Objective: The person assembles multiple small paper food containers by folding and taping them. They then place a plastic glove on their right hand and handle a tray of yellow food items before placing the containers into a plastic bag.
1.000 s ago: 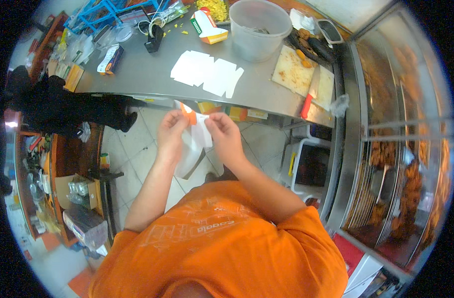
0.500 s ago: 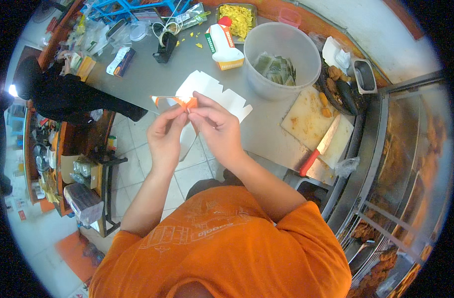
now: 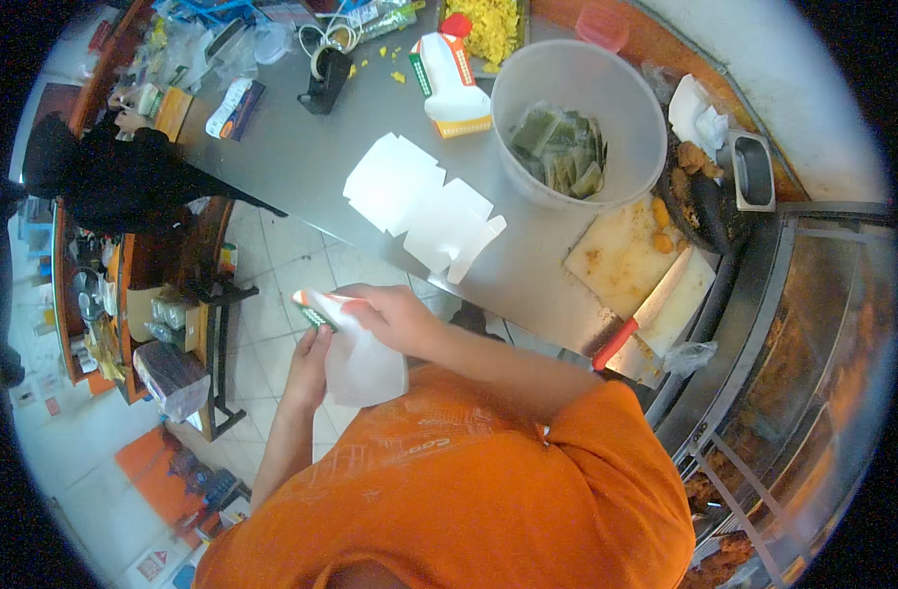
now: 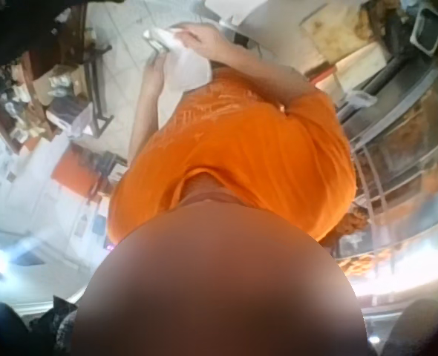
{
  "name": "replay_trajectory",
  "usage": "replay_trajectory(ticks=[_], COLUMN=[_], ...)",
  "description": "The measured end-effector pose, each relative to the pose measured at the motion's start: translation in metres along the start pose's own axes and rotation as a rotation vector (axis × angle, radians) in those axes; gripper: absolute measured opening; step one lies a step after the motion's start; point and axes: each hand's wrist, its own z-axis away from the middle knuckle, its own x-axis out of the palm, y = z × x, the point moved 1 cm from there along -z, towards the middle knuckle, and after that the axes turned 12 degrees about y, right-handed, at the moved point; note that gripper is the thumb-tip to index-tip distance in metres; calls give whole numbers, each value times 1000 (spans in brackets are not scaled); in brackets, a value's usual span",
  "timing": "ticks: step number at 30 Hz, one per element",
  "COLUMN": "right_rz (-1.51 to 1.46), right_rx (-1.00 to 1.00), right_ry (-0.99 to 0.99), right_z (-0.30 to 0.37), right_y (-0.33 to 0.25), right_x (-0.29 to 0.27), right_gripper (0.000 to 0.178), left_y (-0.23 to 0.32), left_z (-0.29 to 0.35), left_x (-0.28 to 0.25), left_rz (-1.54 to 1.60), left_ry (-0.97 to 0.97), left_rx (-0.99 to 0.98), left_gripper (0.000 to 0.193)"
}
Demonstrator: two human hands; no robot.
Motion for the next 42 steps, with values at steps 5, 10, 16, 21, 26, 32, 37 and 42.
replay_trajectory(ticks=[5, 10, 16, 21, 26, 32, 37, 42], right_rz=[877, 1251, 892, 936, 963, 558, 1513, 1883], right_rx=[-347, -304, -255, -108, 23, 64, -66, 95], right_ry=[270, 221, 590, 304, 1004, 1014, 928, 975], right_z=[-29, 28, 135, 225, 282, 364, 395, 442], right_y=[79, 128, 82, 40, -31, -158, -340, -413], right_x=[-20, -37, -15, 67, 142, 175, 201, 287], right_gripper=[57, 43, 29, 41, 73, 34, 40, 38], left_y=[-39, -18, 3, -25, -45, 29, 131, 188], left_z=[-15, -159, -170, -59, 5, 101, 184, 289], left_x=[-9, 28, 75, 59, 7, -52, -105, -148], left_rz=[491, 542, 54, 10, -45, 113, 247, 719], left_ry=[113, 28, -472, -844, -1337, -1711, -1468, -1033], left_rx=[-642, -204, -248, -160, 480, 688, 1069, 1526], left_gripper=[48, 73, 99, 50, 46, 35, 50, 42])
